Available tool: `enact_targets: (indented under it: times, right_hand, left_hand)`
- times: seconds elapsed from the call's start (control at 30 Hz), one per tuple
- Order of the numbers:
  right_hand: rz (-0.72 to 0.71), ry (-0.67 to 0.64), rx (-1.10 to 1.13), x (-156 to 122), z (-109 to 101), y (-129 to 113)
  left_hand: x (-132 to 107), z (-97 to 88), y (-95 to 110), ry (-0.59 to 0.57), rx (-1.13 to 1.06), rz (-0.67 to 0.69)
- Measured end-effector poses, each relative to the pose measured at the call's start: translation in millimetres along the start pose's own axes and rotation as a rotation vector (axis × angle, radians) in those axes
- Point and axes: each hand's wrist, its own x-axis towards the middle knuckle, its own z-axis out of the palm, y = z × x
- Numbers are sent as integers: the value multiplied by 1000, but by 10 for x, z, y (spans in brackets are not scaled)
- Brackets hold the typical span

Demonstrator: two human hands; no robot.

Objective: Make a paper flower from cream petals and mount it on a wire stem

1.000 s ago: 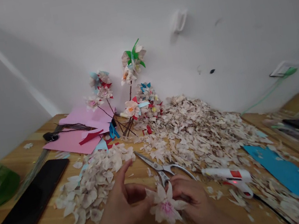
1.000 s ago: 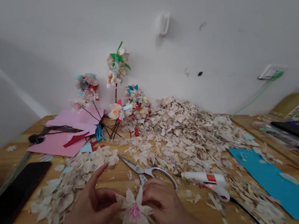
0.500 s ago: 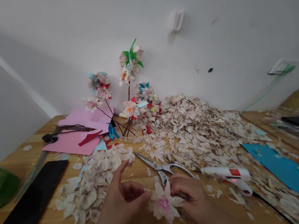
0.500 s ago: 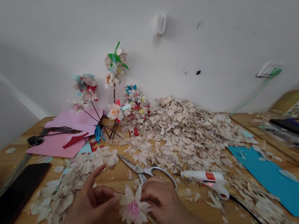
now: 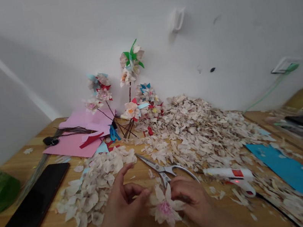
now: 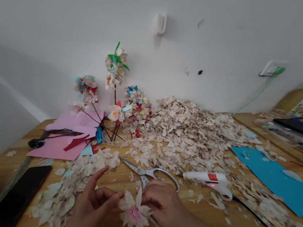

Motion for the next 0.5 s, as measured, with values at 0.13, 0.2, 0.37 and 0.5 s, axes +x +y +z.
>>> enact_targets:
  times: [0.13, 0.2, 0.37, 0.5]
  right_hand:
    - [2, -1, 3, 2, -8, -16]
    - [6, -8, 6, 1, -12, -20]
    - [10, -46, 27, 1, -25, -22]
    - [36, -61, 45, -5, -25, -8]
  left_hand:
    - [9, -6, -19, -40, -68, -18]
    - [20, -18, -34, -59, -73, -38]
    - [47, -50, -106, -7, -58, -37]
    - [60, -54, -133, 26, -53, -52]
